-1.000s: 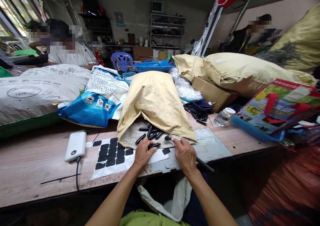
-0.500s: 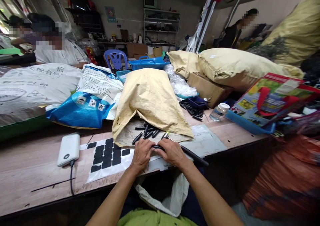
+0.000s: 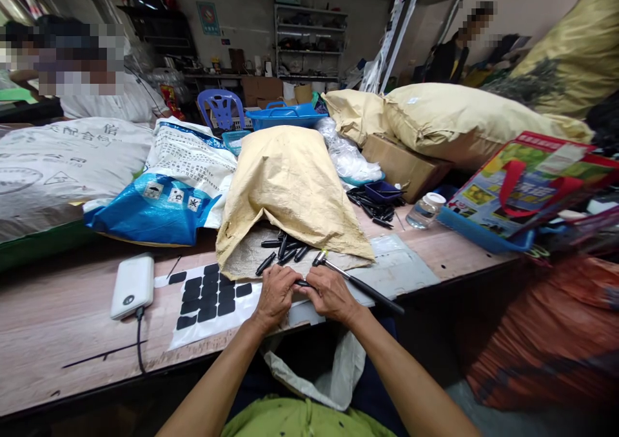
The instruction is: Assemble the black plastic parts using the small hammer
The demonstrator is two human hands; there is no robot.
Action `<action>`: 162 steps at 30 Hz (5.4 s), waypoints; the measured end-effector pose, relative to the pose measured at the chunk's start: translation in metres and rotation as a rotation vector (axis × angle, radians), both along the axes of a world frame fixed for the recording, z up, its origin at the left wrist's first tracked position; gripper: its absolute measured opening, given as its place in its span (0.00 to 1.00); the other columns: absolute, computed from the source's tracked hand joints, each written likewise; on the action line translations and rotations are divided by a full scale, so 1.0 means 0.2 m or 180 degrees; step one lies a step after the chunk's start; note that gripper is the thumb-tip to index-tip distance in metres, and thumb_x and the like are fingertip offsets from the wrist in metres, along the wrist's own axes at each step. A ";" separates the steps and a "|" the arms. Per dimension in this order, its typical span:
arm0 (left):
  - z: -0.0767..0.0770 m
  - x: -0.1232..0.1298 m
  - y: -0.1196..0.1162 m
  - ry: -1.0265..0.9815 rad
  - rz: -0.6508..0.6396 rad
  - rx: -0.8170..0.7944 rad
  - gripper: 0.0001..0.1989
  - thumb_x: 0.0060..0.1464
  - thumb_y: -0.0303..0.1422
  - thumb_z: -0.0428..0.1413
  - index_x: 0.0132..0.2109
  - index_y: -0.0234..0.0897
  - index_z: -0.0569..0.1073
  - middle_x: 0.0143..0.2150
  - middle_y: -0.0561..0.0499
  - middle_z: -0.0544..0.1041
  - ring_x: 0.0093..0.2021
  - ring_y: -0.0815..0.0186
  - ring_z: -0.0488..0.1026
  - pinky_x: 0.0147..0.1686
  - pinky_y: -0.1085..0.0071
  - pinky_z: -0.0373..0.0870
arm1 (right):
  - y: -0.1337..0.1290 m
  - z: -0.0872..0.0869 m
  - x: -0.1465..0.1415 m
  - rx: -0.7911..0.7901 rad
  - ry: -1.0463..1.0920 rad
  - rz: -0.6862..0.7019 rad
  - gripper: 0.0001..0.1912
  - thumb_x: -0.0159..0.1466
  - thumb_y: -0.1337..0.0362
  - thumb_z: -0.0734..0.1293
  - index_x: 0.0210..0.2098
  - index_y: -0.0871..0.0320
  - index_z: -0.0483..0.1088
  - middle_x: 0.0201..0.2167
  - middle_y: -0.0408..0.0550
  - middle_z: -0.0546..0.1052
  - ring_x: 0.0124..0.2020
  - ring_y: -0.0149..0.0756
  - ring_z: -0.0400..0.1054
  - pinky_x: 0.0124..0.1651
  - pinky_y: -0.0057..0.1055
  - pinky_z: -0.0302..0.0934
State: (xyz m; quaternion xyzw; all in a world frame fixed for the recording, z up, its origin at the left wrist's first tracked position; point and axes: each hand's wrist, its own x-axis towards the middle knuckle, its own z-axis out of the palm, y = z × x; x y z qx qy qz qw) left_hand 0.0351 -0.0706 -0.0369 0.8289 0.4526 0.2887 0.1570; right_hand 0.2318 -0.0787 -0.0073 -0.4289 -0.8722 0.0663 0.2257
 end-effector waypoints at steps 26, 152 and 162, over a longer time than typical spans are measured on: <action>0.01 0.00 0.01 0.0006 -0.0156 -0.0254 0.10 0.64 0.32 0.52 0.48 0.44 0.77 0.44 0.50 0.79 0.48 0.57 0.66 0.52 0.56 0.55 | -0.02 -0.09 0.05 -0.0387 0.0737 -0.0022 0.09 0.68 0.57 0.67 0.38 0.56 0.71 0.32 0.45 0.72 0.35 0.35 0.65 0.39 0.30 0.56; 0.10 -0.04 0.02 -0.0066 0.1210 -0.0375 0.10 0.51 0.34 0.67 0.40 0.42 0.77 0.40 0.51 0.79 0.46 0.55 0.69 0.48 0.60 0.59 | -0.04 -0.02 0.10 -0.0075 0.1991 -0.0671 0.09 0.69 0.60 0.63 0.40 0.55 0.74 0.34 0.47 0.73 0.34 0.36 0.67 0.36 0.32 0.64; 0.08 -0.11 -0.01 -0.0305 0.0700 -0.0698 0.10 0.52 0.34 0.65 0.43 0.42 0.79 0.42 0.50 0.78 0.47 0.56 0.69 0.51 0.60 0.60 | -0.06 -0.07 0.29 0.0190 0.0173 -0.1940 0.11 0.63 0.59 0.70 0.44 0.55 0.75 0.40 0.51 0.75 0.43 0.46 0.66 0.44 0.39 0.59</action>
